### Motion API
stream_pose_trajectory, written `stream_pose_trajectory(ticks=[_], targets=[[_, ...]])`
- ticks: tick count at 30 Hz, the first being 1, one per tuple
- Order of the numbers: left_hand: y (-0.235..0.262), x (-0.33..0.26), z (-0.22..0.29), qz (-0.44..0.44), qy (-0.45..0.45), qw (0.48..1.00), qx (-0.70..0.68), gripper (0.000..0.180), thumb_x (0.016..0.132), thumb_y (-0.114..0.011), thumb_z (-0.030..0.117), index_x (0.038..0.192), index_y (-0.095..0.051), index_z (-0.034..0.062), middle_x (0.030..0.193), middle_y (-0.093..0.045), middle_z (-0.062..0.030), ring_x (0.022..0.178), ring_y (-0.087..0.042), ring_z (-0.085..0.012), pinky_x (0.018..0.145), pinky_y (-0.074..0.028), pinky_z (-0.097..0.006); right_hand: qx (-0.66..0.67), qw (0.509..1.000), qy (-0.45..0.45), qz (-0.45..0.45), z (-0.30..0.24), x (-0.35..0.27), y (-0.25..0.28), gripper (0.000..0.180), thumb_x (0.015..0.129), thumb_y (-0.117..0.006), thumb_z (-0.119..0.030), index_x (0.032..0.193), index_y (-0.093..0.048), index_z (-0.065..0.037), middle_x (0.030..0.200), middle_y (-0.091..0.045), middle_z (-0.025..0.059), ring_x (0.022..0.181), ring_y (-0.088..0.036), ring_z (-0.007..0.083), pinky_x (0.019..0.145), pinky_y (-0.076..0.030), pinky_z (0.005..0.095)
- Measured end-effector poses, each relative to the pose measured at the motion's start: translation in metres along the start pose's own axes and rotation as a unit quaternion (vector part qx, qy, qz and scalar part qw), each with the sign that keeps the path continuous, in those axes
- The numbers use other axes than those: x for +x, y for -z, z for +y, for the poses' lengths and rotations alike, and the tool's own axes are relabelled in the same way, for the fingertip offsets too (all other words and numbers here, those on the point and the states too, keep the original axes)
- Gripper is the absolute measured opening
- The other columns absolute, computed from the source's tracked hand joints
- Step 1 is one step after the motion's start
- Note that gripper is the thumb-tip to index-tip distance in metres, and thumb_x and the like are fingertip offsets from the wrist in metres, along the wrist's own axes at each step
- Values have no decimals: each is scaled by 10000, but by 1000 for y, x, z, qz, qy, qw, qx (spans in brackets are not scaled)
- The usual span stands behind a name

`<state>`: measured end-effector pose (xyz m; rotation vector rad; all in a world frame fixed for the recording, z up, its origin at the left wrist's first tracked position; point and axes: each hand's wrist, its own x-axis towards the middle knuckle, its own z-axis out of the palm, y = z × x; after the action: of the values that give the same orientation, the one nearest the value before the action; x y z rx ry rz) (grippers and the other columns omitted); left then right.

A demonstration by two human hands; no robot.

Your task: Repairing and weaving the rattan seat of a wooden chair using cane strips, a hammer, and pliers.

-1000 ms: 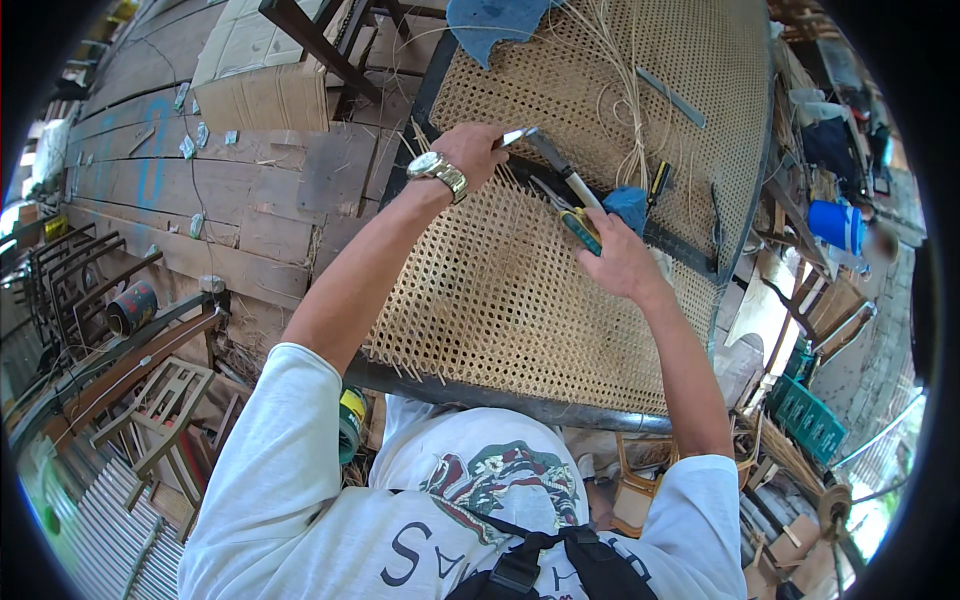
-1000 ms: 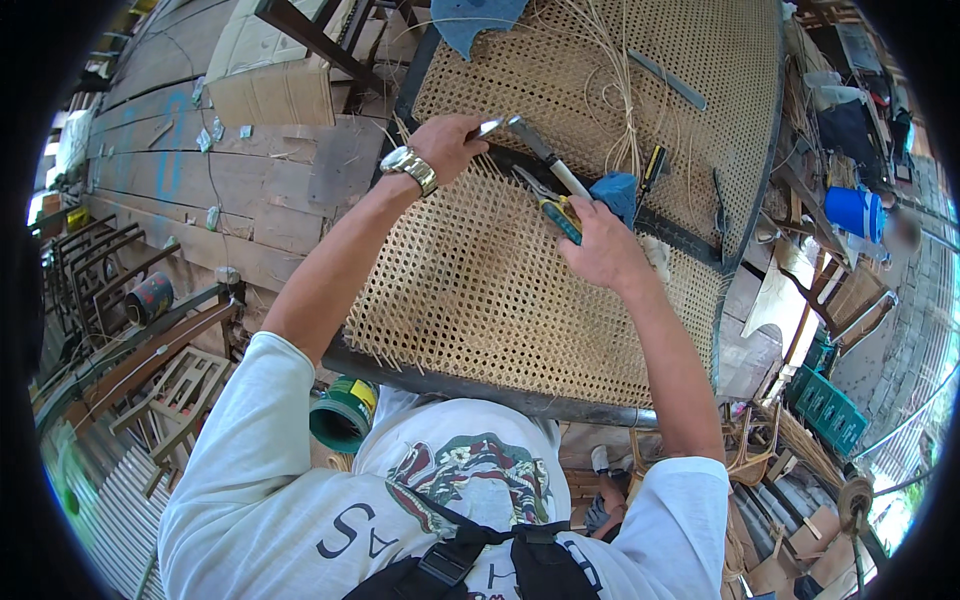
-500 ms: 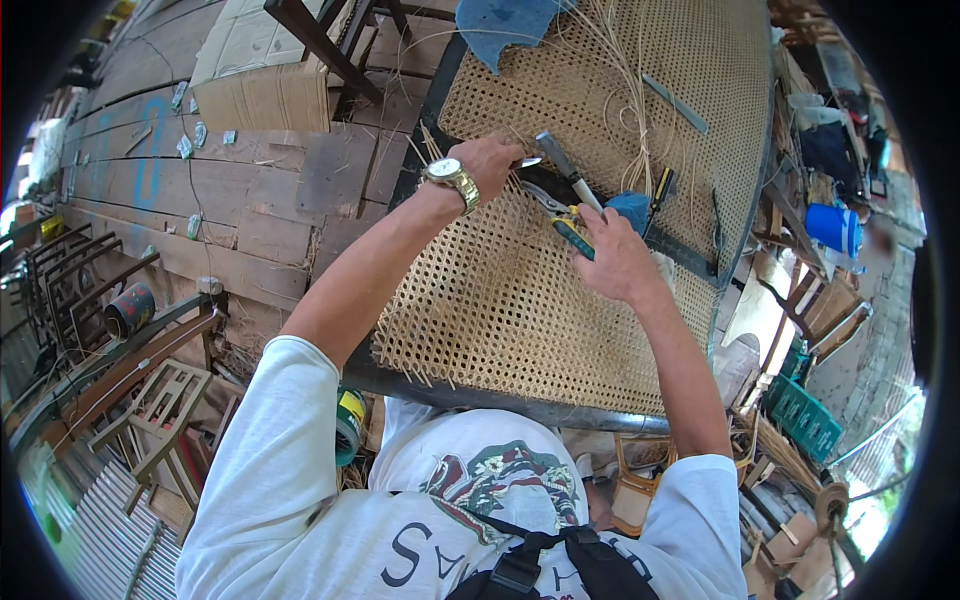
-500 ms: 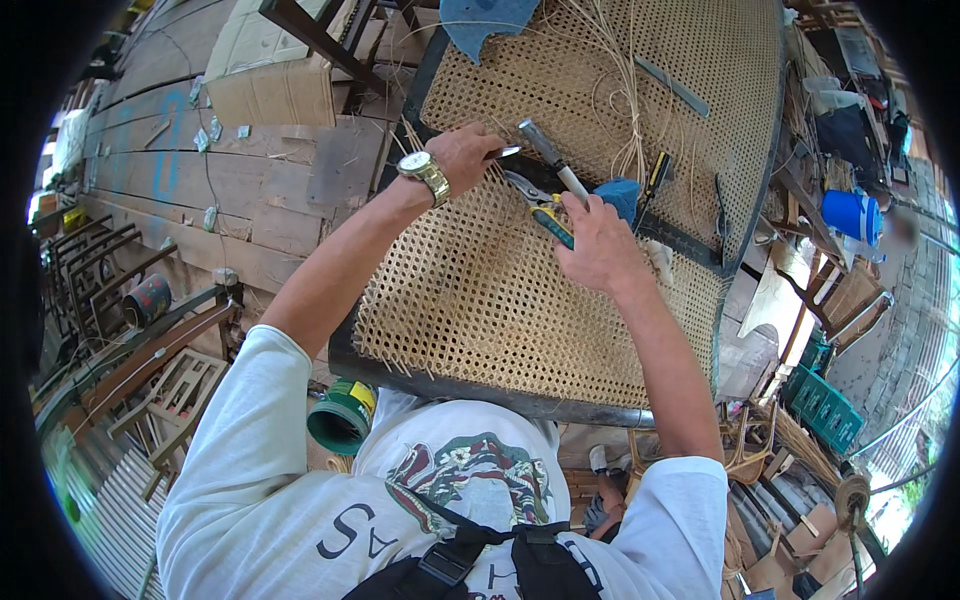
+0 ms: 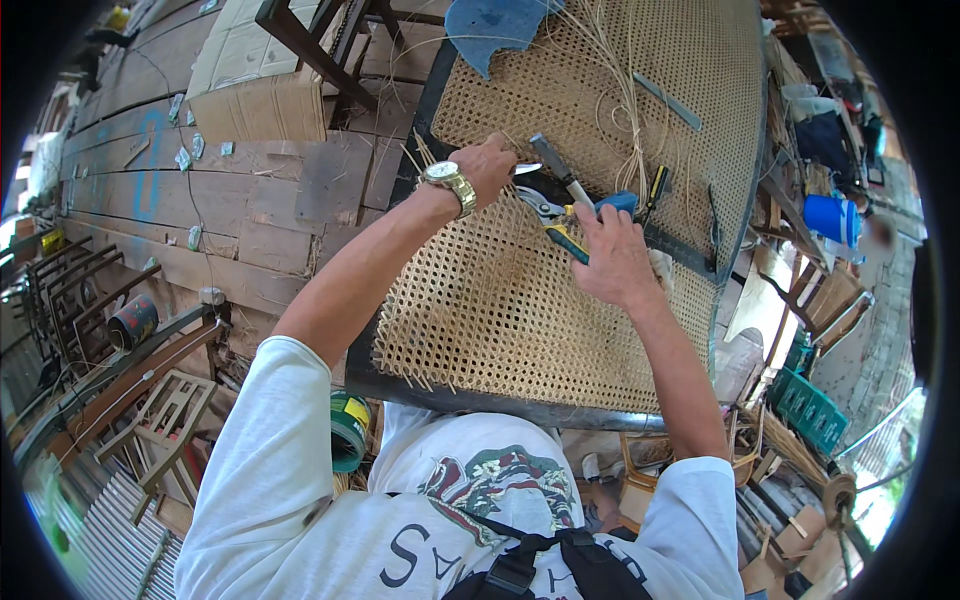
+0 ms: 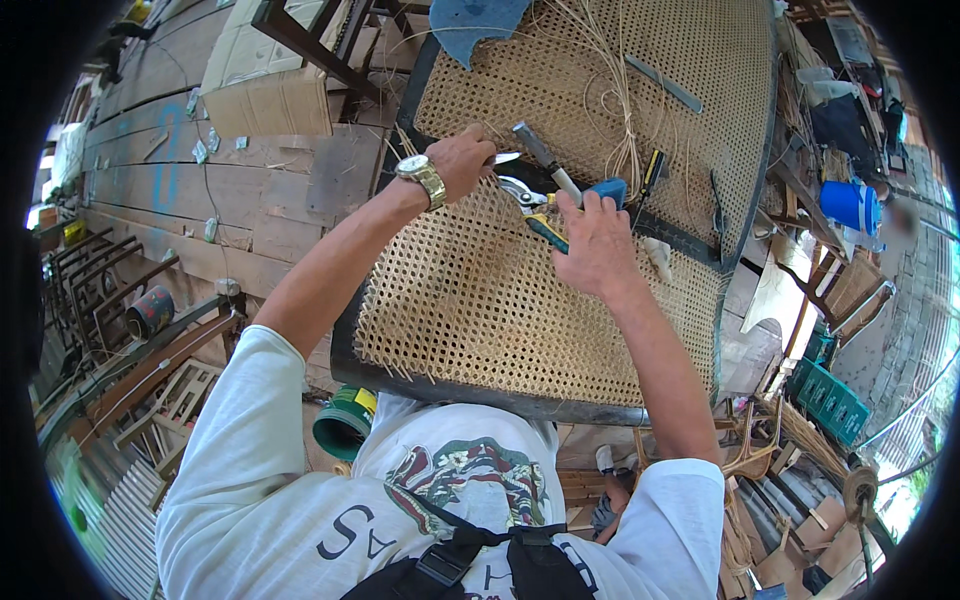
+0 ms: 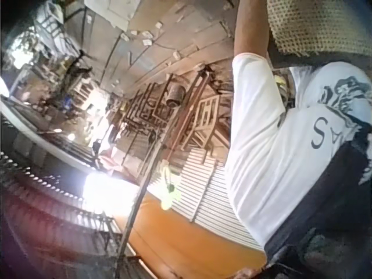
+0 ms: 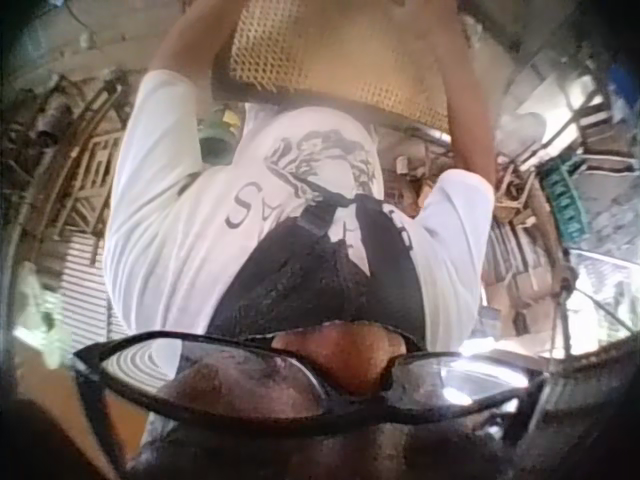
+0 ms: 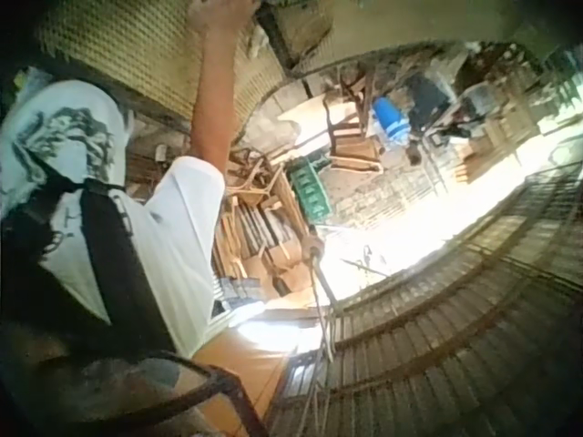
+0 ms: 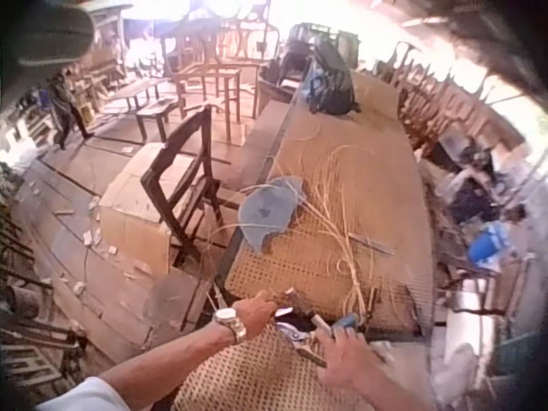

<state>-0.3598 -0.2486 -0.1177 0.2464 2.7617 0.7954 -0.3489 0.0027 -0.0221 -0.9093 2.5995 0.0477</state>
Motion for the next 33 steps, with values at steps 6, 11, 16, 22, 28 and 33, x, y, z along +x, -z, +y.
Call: stream_pose_trajectory(ticks=[6, 11, 16, 22, 28, 33], targets=[[16, 17, 2, -52, 37, 996, -65, 302, 909, -662, 316, 900, -673, 14, 829, -652, -179, 787, -633, -372, 708, -496, -483, 54, 998, -24, -21, 12, -9, -6, 709, 733, -718, -272, 1370, -470, -80, 1142, -516, 177, 1069, -518, 341, 907, -425, 470], [15, 25, 5, -110, 77, 991, 23, 261, 898, -669, 274, 953, -727, 26, 864, -698, -188, 826, -680, -346, 754, -531, -452, 39, 999, -13, -15, 8, -5, -5, 719, 751, -719, -251, 1397, -458, -71, 1123, -510, 170, 1068, -518, 341, 897, -432, 467], [13, 22, 3, -86, 43, 995, -1, 245, 919, -645, 246, 911, -710, 10, 872, -682, -191, 855, -656, -349, 770, -510, -453, 41, 999, -10, -15, 6, 1, -1, 719, 751, -717, -256, 1396, -460, -69, 1126, -510, 171, 1079, -517, 342, 907, -434, 460], [20, 21, 3, -65, 42, 996, -38, 232, 938, -629, 232, 910, -690, 10, 875, -667, -181, 848, -637, -355, 759, -493, -460, 64, 998, -2, -16, 9, 10, -6, 683, 759, -688, -262, 1379, -481, -66, 1166, -528, 173, 1094, -538, 339, 935, -446, 461], [28, 19, 6, -104, 54, 993, -31, 235, 931, -639, 258, 937, -701, 32, 914, -673, -168, 894, -650, -343, 782, -505, -459, 69, 998, 8, -15, 11, 10, -5, 661, 755, -684, -262, 1358, -497, -64, 1135, -544, 173, 1059, -561, 348, 898, -470, 466], [16, 18, 4, -90, 64, 994, 1, 207, 928, -633, 251, 1011, -702, 74, 1006, -634, -147, 990, -629, -338, 824, -513, -464, 70, 997, 9, -10, 9, 11, -5, 642, 753, -678, -254, 1343, -505, -68, 1127, -541, 170, 1060, -558, 344, 890, -470, 466]])
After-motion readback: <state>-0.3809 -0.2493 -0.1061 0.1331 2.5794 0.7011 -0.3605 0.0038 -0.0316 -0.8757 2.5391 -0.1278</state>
